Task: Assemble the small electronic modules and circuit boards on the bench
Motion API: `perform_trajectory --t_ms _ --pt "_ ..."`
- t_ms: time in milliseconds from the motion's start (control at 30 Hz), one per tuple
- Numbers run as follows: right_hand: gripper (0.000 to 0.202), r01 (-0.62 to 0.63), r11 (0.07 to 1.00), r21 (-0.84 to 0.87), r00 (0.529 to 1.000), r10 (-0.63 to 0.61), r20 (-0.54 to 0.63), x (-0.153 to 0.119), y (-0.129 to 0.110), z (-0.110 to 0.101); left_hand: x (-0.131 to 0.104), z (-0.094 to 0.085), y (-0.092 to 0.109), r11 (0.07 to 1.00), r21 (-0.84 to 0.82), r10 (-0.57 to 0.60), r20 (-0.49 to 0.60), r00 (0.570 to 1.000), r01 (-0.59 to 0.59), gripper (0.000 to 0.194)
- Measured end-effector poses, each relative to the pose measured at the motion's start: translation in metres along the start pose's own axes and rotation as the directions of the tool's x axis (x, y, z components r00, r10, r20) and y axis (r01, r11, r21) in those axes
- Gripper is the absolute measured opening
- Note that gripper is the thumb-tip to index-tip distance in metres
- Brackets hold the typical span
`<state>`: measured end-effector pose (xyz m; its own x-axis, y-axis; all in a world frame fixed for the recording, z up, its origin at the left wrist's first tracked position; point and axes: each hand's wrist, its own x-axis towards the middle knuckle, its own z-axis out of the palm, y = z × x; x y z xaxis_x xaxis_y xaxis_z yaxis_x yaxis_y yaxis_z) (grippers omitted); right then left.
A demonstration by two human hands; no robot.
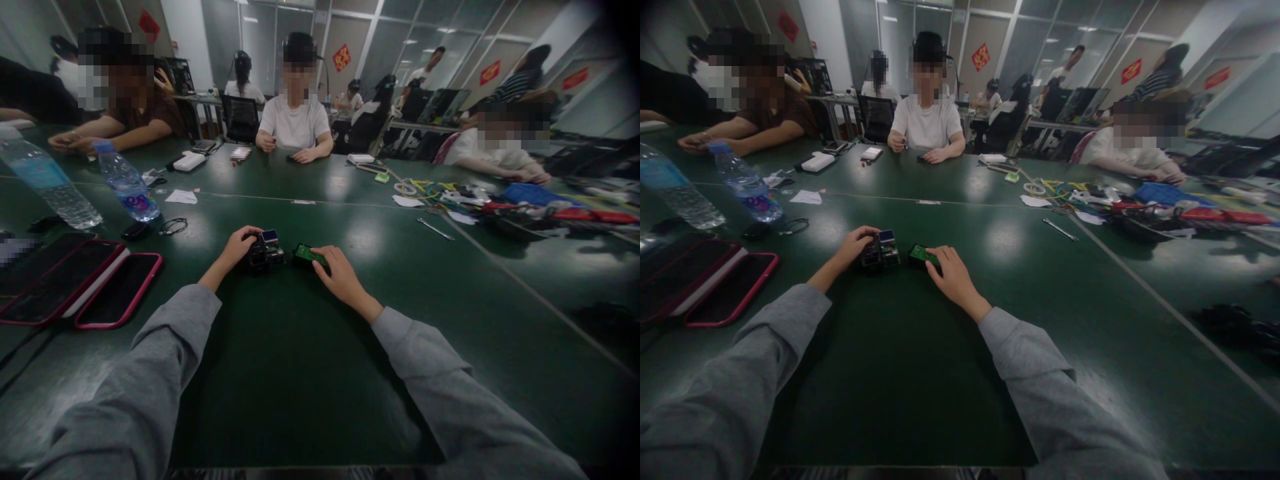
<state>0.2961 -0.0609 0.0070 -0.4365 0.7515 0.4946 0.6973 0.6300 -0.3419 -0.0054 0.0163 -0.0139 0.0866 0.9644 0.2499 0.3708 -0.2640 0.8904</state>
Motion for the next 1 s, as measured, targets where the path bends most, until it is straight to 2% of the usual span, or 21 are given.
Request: perform_trajectory --t_ms 1000 --pt "0.035 -0.001 1.0 0.005 1.0 0.001 0.001 0.0002 -0.0023 -0.0007 -0.0014 -0.0007 0.0071 0.999 0.032 -0.009 0.003 1.0 0.009 0.029"
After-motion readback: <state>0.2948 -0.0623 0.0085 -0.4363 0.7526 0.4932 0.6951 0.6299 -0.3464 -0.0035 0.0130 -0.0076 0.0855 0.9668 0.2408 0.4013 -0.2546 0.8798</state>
